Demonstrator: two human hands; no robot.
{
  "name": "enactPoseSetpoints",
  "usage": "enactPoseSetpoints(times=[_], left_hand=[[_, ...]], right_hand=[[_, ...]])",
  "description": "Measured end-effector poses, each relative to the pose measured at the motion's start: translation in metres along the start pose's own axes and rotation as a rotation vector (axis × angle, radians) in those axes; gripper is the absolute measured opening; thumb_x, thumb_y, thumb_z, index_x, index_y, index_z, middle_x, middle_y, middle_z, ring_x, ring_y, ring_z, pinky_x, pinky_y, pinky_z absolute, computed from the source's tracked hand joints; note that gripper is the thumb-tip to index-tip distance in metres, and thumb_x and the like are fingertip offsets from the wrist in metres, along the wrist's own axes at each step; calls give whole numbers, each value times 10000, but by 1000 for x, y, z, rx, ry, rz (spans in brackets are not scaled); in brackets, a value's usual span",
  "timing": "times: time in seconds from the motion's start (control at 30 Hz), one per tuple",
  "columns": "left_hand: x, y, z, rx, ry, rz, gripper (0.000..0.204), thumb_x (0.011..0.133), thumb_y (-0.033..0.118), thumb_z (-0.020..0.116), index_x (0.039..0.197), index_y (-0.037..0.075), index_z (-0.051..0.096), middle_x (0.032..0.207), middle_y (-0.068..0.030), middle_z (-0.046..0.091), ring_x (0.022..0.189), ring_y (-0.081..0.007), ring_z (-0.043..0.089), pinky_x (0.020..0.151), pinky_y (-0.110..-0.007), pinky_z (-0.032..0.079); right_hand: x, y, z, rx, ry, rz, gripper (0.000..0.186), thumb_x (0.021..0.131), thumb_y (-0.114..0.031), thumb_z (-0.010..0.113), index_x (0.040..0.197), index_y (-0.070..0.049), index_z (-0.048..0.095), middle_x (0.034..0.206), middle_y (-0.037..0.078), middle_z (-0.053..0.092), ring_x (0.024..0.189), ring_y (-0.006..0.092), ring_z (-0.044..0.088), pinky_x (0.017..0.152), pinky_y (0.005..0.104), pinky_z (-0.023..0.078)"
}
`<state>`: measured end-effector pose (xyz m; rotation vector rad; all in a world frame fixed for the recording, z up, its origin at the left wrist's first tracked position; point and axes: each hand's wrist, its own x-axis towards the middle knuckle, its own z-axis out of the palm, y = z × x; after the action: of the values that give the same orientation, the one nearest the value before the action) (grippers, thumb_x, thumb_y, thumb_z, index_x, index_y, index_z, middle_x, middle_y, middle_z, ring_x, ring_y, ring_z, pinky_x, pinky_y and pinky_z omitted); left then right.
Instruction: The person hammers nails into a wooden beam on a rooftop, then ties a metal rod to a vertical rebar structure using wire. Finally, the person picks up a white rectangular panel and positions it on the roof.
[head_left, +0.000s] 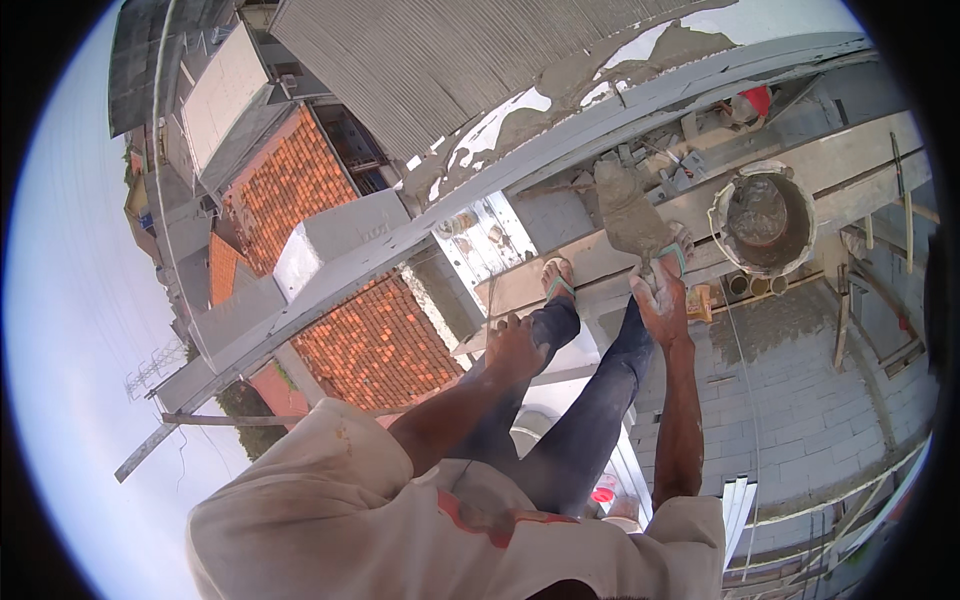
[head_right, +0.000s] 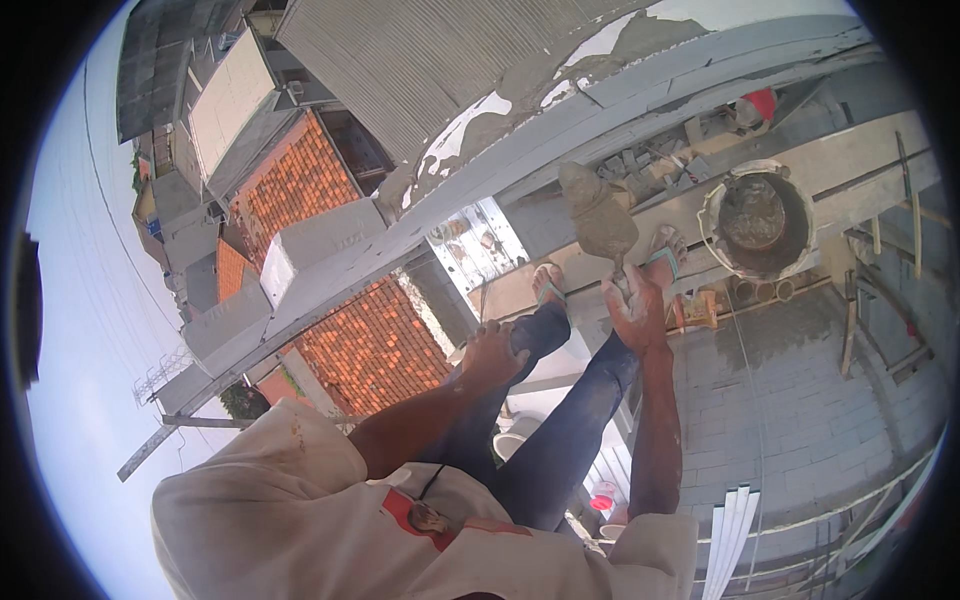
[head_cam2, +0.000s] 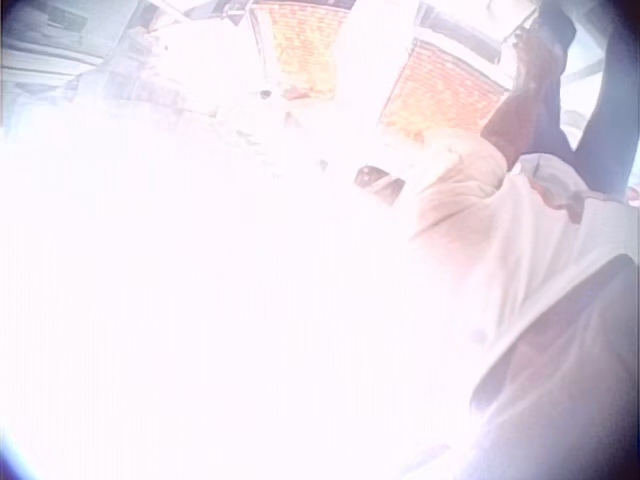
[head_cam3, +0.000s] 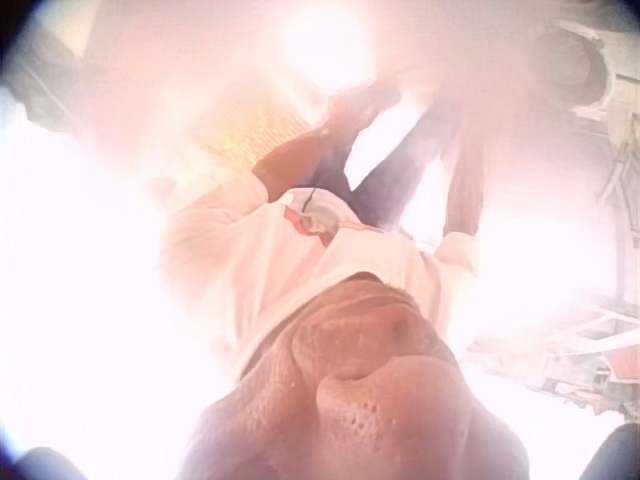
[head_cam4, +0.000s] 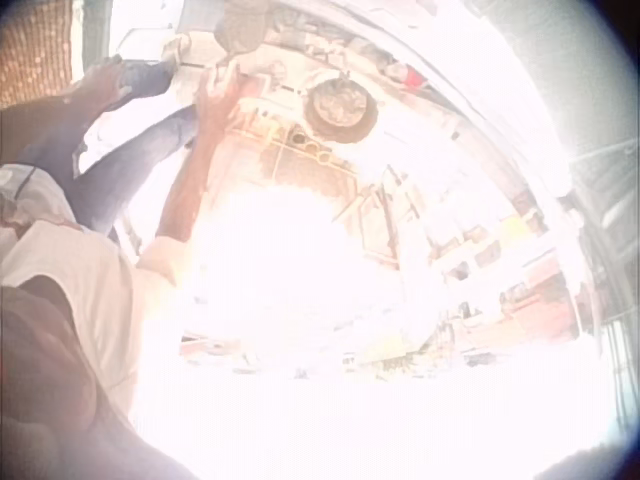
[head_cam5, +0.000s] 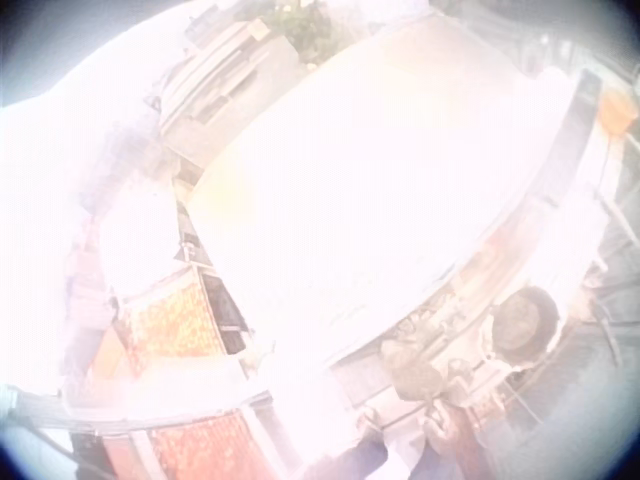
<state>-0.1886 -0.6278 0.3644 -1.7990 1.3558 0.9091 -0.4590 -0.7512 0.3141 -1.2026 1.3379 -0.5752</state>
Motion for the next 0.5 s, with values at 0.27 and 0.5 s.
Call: enactPoseSetpoints(times=[0.27,0.5], left_hand=[[-10,-44,18,-131,-21,61,692,943,433,644,1467,-3,523,1424,-248,533,1343,-435,526,1101,-561,445],[-19,-73,41,-351,14,87,657,943,422,644,1439,0,558,1488,-238,512,1354,-445,513,1114,-557,428]], right_hand=[[-4,-125,184,36,-139,-166,214,964,-185,659,1015,22,642,850,232,687,716,420,626,733,476,518],[15,-185,248,-174,-132,-111,232,966,-213,655,939,10,600,930,244,700,928,471,680,827,553,532]])
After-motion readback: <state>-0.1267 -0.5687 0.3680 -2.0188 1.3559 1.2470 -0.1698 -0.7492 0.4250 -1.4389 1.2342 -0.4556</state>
